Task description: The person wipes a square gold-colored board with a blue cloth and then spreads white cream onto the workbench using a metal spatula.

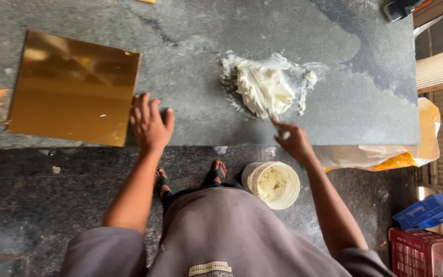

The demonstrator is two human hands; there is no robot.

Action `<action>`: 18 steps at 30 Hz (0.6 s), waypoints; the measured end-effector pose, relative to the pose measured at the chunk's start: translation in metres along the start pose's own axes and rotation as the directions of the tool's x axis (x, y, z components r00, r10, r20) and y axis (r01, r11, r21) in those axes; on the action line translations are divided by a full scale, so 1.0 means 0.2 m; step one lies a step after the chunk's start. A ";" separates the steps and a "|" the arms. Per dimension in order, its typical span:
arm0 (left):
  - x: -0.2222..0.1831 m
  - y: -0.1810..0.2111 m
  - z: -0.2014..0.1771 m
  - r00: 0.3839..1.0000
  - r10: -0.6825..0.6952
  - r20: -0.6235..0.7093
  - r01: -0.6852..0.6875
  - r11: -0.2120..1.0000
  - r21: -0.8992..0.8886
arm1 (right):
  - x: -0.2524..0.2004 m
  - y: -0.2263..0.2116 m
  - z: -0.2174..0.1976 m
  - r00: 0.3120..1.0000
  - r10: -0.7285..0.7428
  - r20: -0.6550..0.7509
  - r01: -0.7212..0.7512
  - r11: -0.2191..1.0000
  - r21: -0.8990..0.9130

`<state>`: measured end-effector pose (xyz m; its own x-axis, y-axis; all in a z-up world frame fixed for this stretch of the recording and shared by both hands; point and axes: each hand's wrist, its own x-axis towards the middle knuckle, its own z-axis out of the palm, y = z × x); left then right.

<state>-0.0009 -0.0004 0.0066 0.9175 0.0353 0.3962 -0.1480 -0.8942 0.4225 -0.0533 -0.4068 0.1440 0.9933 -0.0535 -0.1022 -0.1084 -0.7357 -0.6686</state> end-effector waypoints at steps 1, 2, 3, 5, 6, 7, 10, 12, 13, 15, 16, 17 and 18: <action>-0.01 0.01 0.00 1.000 -0.006 -0.007 0.006 1.000 -0.015 | -0.04 0.03 0.05 0.987 0.140 0.080 -0.143 0.989 0.029; -0.02 0.01 0.01 1.000 -0.013 -0.014 0.013 0.999 -0.030 | -0.09 0.06 0.06 0.948 0.274 0.163 -0.285 0.958 0.046; -0.02 0.01 0.02 0.999 -0.007 -0.041 0.006 1.000 -0.028 | -0.14 0.09 0.05 0.902 0.400 0.160 -0.426 0.883 0.195; -0.05 0.01 0.04 0.998 -0.003 -0.069 0.001 0.999 -0.035 | -0.26 0.12 0.04 0.873 0.470 0.134 -0.484 0.793 0.371; -0.08 0.00 0.05 0.999 -0.011 -0.046 0.010 1.000 -0.017 | -0.31 0.12 0.04 0.903 0.422 0.087 -0.419 0.815 0.401; -0.04 -0.01 0.06 0.999 -0.012 -0.047 0.013 1.000 0.003 | -0.27 0.12 0.05 0.935 0.353 0.027 -0.329 0.839 0.433; -0.04 -0.04 0.05 0.999 -0.022 -0.043 0.022 1.000 -0.001 | -0.10 0.11 0.16 0.902 -0.317 -0.293 0.215 0.918 -0.333; -0.06 -0.02 0.05 0.999 -0.012 -0.033 0.011 1.000 -0.030 | -0.01 0.16 0.22 0.949 -0.278 -0.148 0.090 0.689 -0.720; -0.05 -0.03 0.04 1.000 -0.011 -0.029 0.011 0.999 -0.034 | 0.02 0.18 0.25 0.957 -0.255 -0.139 0.054 0.627 -0.777; -0.02 -0.04 0.03 0.999 -0.006 -0.033 0.005 1.000 -0.025 | 0.09 0.24 0.28 0.970 -0.208 -0.123 -0.003 0.497 -0.868; 0.00 -0.05 0.02 0.999 0.000 -0.042 0.000 1.000 -0.011 | 0.12 0.28 0.29 0.975 0.001 -0.221 -0.135 0.796 -0.590; -0.02 -0.04 0.02 0.999 0.001 -0.038 -0.001 1.000 -0.007 | 0.11 0.33 0.29 0.946 0.238 -0.222 -0.286 0.933 -0.218; -0.02 -0.03 0.03 0.999 0.001 -0.040 -0.002 1.000 -0.010 | 0.08 0.38 0.28 0.885 0.446 -0.132 -0.421 0.888 0.184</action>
<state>-0.0027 0.0016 -0.0018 0.9019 0.0518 0.4287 -0.1533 -0.8897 0.4300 -0.0475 -0.4262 0.0501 0.8358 -0.4653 -0.2914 -0.5215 -0.5072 -0.6861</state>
